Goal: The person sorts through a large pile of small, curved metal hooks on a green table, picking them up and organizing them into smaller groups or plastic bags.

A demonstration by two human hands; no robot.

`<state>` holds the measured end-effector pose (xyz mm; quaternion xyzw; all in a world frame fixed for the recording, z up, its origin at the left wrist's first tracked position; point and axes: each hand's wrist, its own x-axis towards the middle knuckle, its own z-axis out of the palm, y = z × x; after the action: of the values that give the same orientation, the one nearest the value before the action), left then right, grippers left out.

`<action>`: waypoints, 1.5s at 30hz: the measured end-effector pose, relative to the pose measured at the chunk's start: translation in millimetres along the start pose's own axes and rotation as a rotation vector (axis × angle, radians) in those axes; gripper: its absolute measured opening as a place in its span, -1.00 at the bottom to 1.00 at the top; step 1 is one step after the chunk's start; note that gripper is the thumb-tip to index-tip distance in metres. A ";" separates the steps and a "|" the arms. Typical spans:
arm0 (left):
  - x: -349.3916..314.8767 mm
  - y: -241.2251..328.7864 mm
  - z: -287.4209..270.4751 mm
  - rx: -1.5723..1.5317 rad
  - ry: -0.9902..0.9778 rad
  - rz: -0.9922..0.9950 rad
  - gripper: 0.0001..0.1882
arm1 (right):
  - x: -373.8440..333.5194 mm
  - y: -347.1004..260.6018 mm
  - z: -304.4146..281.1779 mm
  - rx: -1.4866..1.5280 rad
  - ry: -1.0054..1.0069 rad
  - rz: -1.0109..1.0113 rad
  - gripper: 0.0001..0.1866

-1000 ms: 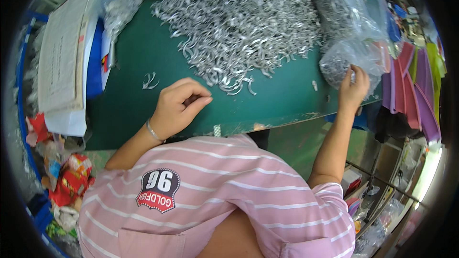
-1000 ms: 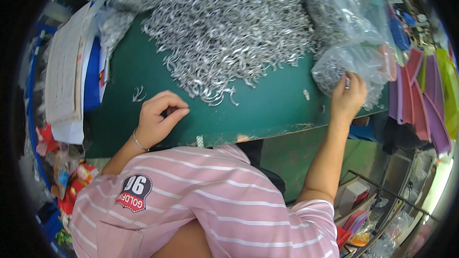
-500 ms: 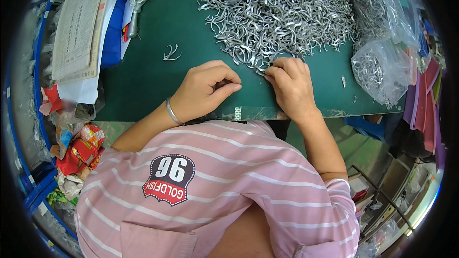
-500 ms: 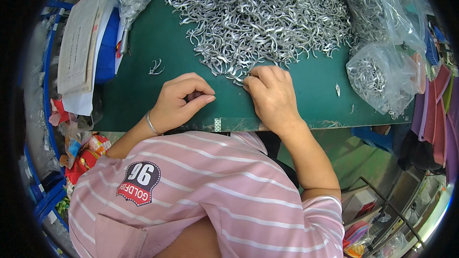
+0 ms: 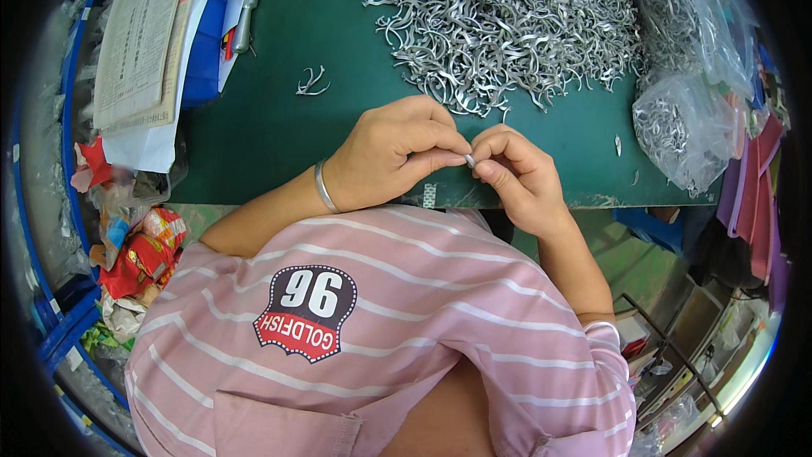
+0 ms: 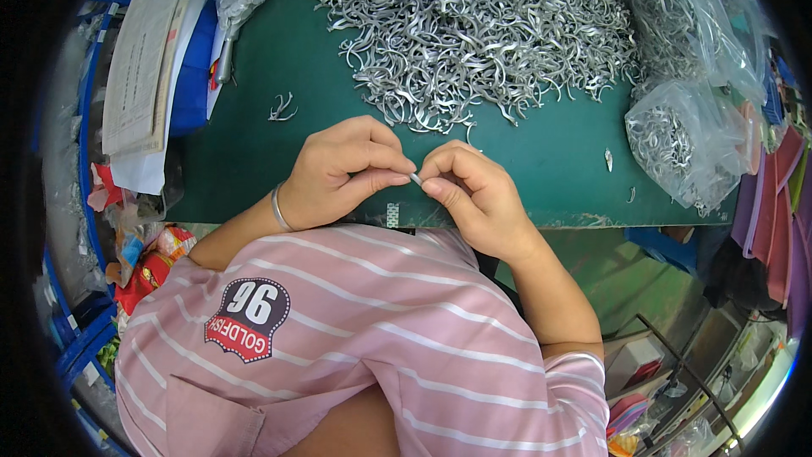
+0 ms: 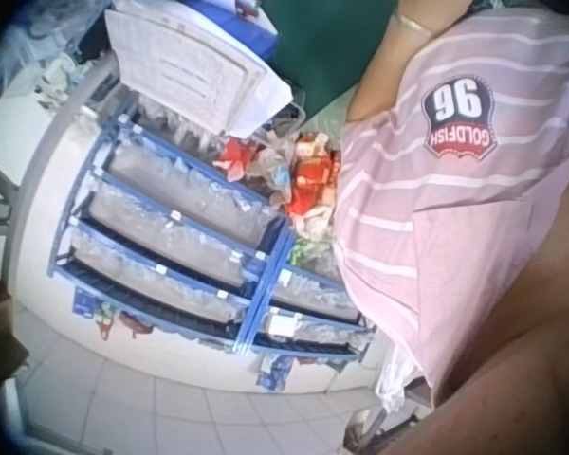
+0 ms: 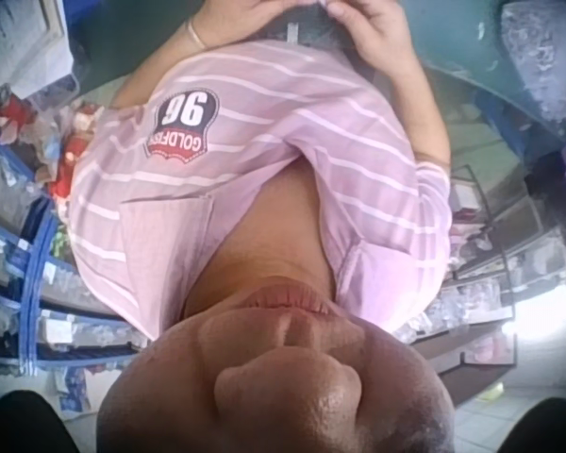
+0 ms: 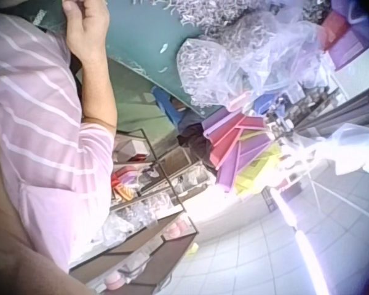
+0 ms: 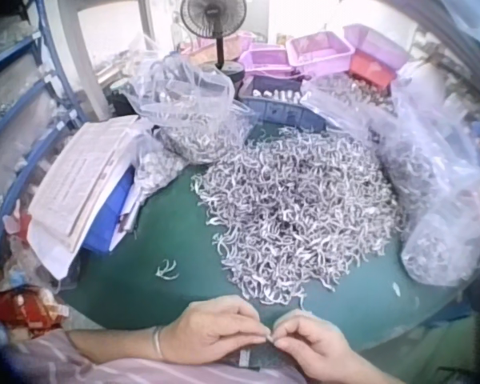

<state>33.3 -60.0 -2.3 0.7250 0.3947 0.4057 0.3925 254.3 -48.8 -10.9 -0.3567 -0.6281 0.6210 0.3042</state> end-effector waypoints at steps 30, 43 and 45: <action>-11.1 -0.1 -6.9 -0.208 0.060 -0.371 -0.76 | 21.0 -1.5 8.2 -0.441 0.239 -0.319 -0.85; -10.8 -4.1 -6.0 -0.514 0.093 -0.510 -0.88 | 14.0 -2.2 18.8 -0.379 0.291 -0.433 -0.76; -11.6 -4.7 -11.5 -0.316 0.013 -0.450 -0.91 | 12.9 -4.4 16.0 -0.451 0.207 -0.443 -0.79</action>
<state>17.7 -65.7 -5.6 0.5463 0.4802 0.3692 0.5785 233.5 -47.0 -7.9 -0.3310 -0.7778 0.3456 0.4074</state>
